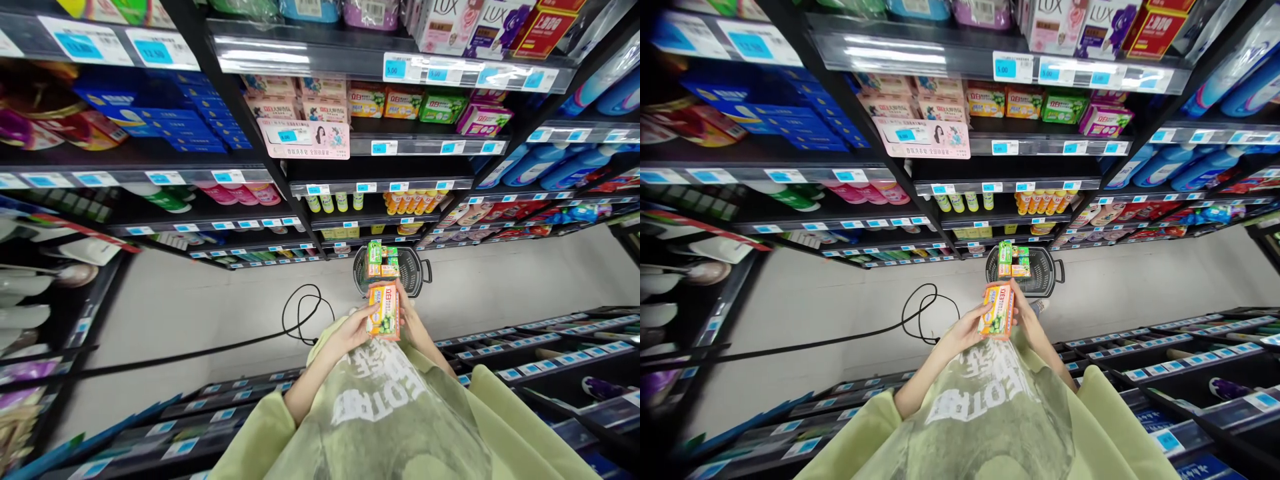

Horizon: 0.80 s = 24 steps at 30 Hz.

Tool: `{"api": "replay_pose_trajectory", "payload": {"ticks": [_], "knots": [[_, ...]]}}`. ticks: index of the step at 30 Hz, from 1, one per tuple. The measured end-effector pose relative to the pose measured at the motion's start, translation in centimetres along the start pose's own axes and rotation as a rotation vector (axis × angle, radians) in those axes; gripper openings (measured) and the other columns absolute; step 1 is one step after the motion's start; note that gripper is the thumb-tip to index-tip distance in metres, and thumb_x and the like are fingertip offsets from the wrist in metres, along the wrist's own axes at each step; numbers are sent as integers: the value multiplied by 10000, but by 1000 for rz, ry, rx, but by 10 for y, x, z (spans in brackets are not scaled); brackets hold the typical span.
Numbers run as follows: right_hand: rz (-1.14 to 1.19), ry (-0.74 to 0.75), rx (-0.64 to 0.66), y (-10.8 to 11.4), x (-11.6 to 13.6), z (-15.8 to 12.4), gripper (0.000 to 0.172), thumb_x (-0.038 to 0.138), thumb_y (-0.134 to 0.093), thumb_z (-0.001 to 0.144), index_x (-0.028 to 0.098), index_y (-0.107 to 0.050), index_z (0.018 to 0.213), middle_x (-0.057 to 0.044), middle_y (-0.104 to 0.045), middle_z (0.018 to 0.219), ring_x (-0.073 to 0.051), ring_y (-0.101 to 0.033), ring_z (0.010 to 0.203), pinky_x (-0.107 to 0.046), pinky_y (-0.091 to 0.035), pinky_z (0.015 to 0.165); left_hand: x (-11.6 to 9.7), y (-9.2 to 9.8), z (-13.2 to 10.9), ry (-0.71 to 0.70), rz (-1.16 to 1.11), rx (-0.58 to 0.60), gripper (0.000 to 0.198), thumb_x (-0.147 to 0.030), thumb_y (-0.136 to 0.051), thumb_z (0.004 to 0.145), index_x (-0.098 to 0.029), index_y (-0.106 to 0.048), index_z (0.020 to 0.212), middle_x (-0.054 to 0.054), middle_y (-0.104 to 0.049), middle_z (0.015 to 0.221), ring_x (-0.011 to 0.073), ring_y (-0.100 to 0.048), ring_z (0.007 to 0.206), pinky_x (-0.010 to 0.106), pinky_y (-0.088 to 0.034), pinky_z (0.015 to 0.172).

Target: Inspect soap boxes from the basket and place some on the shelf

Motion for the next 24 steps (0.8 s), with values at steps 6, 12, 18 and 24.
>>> {"api": "replay_pose_trajectory", "payload": {"ticks": [6,12,18,24], "knots": [[442,-245,11,-15,-19,16,649,812,-678,804,283,-742,1174,-88,-775,1169,-311,-733,1097,-450,-602,900,-10,3,5,-208,-65,-203,428,-283,-881,766,-248,-710,1157,77,-804,1139,386,-720,1193,550,-526,1111],[502,-198,-206,-3,-33,15,625,790,-645,852,250,-747,1151,-71,-761,1210,-272,-720,1032,-365,-604,760,-38,16,10,-553,-199,-367,580,-172,-886,748,-221,-654,1277,88,-758,1273,283,-675,1280,435,-489,1150],[251,104,-185,-19,-19,0,1005,405,-1019,564,286,-562,1452,-103,-632,1442,-275,-670,1201,-337,-610,893,-47,23,11,-557,-209,-372,608,-154,-869,751,-238,-644,1309,87,-725,1344,279,-641,1326,395,-486,1140],[68,200,-302,1,6,1,878,392,-1035,519,245,-667,1302,-136,-658,1408,-310,-682,1208,-374,-630,910,-44,28,12,-539,-115,-335,696,-147,-915,659,-257,-622,1282,56,-735,1306,247,-618,1349,393,-464,1170]]}}
Point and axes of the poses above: each hand's wrist, its own z-axis towards the middle knuckle, its own y-axis out of the back of the hand, x = y × z, the point moved 6 cm from there along z, towards the middle knuckle
